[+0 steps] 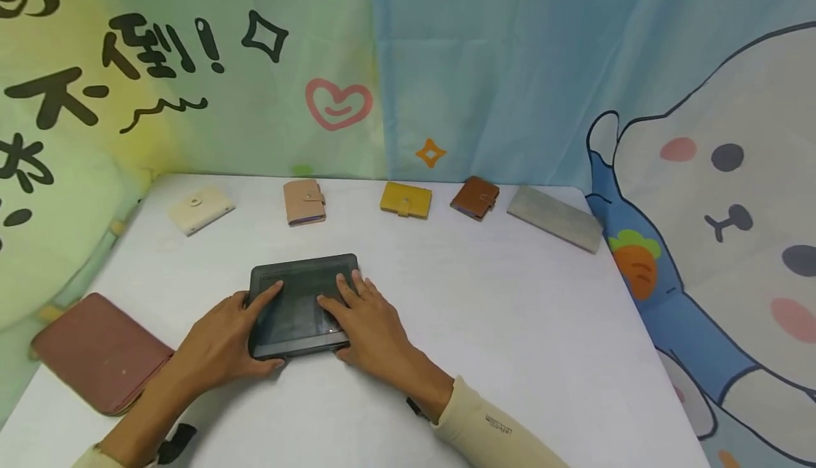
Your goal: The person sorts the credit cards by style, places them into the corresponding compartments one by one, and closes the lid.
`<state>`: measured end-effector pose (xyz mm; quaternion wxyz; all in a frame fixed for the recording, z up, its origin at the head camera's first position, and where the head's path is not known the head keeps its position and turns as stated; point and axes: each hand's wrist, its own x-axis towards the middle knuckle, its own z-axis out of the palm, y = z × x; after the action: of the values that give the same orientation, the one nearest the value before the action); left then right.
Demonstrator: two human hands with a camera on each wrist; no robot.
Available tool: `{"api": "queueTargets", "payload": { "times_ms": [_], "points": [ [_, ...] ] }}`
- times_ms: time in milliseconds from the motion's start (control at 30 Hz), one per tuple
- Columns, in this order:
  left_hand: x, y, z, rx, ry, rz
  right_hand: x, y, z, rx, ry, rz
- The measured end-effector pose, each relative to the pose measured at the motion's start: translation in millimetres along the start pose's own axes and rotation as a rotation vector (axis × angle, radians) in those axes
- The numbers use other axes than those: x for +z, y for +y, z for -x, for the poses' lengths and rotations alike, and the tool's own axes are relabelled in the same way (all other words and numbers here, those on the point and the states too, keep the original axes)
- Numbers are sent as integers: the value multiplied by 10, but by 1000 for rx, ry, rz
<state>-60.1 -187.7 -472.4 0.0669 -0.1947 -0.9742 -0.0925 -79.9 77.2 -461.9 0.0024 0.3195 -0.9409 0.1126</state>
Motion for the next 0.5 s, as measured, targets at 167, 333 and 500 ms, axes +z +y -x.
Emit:
{"api": "queueTargets", "payload": {
  "times_ms": [167,333,500],
  "points": [
    [95,167,-247,60,-31,11,-35,259,152,68,16,-56],
    [207,343,-516,107,-61,92,-109,602,329,127,31,-151],
    [149,433,-657,99,-87,155,-247,949,508,221,28,-243]
  ]
}}
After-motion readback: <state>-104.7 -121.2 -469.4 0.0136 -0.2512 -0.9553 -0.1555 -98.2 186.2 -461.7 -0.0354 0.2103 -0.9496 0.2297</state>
